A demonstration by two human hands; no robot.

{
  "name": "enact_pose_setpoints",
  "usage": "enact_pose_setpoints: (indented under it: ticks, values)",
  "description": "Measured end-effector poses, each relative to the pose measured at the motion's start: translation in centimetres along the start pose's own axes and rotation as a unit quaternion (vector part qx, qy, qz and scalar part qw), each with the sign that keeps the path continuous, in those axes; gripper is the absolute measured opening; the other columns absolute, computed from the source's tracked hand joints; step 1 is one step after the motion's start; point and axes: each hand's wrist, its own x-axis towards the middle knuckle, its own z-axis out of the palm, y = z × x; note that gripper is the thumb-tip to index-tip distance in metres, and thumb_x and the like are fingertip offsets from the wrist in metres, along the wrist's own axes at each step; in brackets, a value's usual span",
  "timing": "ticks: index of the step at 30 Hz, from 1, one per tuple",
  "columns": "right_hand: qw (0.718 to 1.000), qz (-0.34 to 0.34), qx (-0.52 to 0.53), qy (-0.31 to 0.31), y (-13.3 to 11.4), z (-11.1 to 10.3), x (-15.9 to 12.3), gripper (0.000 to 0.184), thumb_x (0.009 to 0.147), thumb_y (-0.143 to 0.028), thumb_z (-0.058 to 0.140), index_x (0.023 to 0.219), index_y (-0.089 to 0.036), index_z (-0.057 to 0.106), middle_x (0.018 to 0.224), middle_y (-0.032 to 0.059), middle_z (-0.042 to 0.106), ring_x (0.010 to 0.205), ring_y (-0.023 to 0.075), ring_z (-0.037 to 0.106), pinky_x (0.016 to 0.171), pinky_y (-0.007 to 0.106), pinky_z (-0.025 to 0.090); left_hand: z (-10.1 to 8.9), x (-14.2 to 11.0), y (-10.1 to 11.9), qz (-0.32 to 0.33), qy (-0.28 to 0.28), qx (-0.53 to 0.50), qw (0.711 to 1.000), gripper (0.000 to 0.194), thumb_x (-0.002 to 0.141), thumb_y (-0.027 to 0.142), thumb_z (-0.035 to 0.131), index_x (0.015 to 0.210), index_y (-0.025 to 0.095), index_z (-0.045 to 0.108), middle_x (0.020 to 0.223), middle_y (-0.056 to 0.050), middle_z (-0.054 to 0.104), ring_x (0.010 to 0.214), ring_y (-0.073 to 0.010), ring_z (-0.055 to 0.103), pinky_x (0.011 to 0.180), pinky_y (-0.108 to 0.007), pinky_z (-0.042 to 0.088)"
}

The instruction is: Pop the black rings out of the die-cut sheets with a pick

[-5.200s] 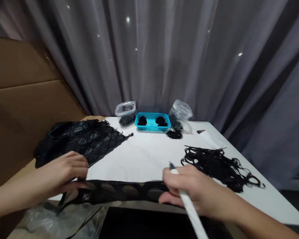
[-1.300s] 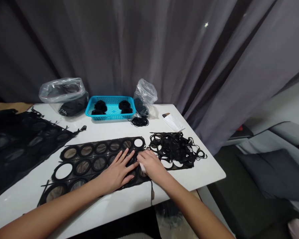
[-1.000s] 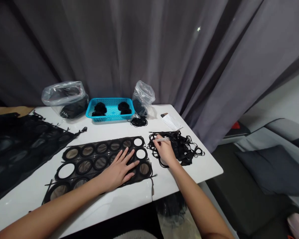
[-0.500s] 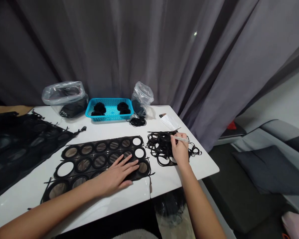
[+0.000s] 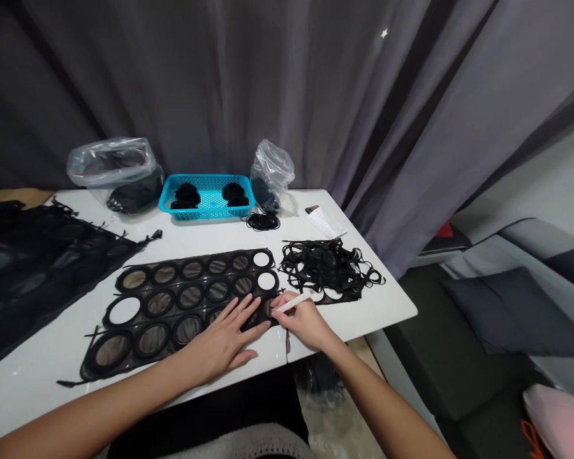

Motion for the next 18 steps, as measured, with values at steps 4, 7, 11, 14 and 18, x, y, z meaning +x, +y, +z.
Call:
enact_pose_setpoints:
  ticks: [4, 7, 11, 14, 18]
  values:
    - [1.000, 0.003, 0.003, 0.000, 0.19, -0.16, 0.11, 0.011, 0.087, -0.027, 0.063, 0.078, -0.020, 0.062, 0.098, 0.0051, 0.069, 0.093, 0.0205, 0.063, 0.085, 0.034, 0.047, -0.05, -0.03, 0.04, -0.001, -0.003, -0.004, 1.000, 0.059, 0.095, 0.046, 0.061, 0.149, 0.029, 0.043, 0.165, -0.013, 0.015, 0.151, -0.0360, 0.016, 0.120, -0.054, 0.020]
    - [1.000, 0.009, 0.007, -0.003, 0.22, -0.07, 0.10, 0.011, 0.087, -0.028, 0.063, 0.080, -0.020, 0.062, 0.098, 0.0050, 0.070, 0.091, 0.0201, 0.063, 0.084, 0.034, 0.048, 0.02, -0.05, 0.04, 0.000, 0.001, -0.005, 1.000, 0.058, 0.095, 0.045, 0.061, 0.148, 0.029, 0.043, 0.165, -0.012, 0.015, 0.150, -0.0362, 0.017, 0.120, -0.054, 0.019]
    - [1.000, 0.000, -0.012, -0.005, 0.12, -0.16, 0.17, 0.013, 0.088, -0.027, 0.062, 0.077, -0.020, 0.061, 0.098, 0.0048, 0.069, 0.093, 0.0200, 0.063, 0.085, 0.034, 0.048, 0.18, -0.05, -0.01, 0.002, 0.010, -0.005, 1.000, 0.057, 0.096, 0.046, 0.060, 0.148, 0.030, 0.044, 0.166, -0.011, 0.014, 0.151, -0.0356, 0.017, 0.120, -0.054, 0.018]
    - [0.999, -0.017, -0.040, -0.008, -0.09, -0.38, 0.25, 0.014, 0.089, -0.025, 0.062, 0.076, -0.020, 0.060, 0.098, 0.0043, 0.068, 0.094, 0.0199, 0.063, 0.086, 0.034, 0.047, 0.15, -0.04, -0.03, 0.003, 0.005, -0.003, 1.000, 0.057, 0.095, 0.045, 0.060, 0.148, 0.029, 0.044, 0.165, -0.012, 0.015, 0.151, -0.0358, 0.017, 0.120, -0.054, 0.019]
    - [0.995, -0.052, -0.079, -0.017, -0.52, 0.04, -0.11, 0.013, 0.092, -0.023, 0.059, 0.079, -0.021, 0.061, 0.100, 0.0052, 0.068, 0.095, 0.0206, 0.063, 0.087, 0.036, 0.048, -0.01, -0.08, 0.00, 0.002, -0.002, 0.000, 1.000, 0.058, 0.094, 0.044, 0.062, 0.147, 0.029, 0.045, 0.165, -0.014, 0.016, 0.150, -0.0367, 0.018, 0.119, -0.054, 0.021]
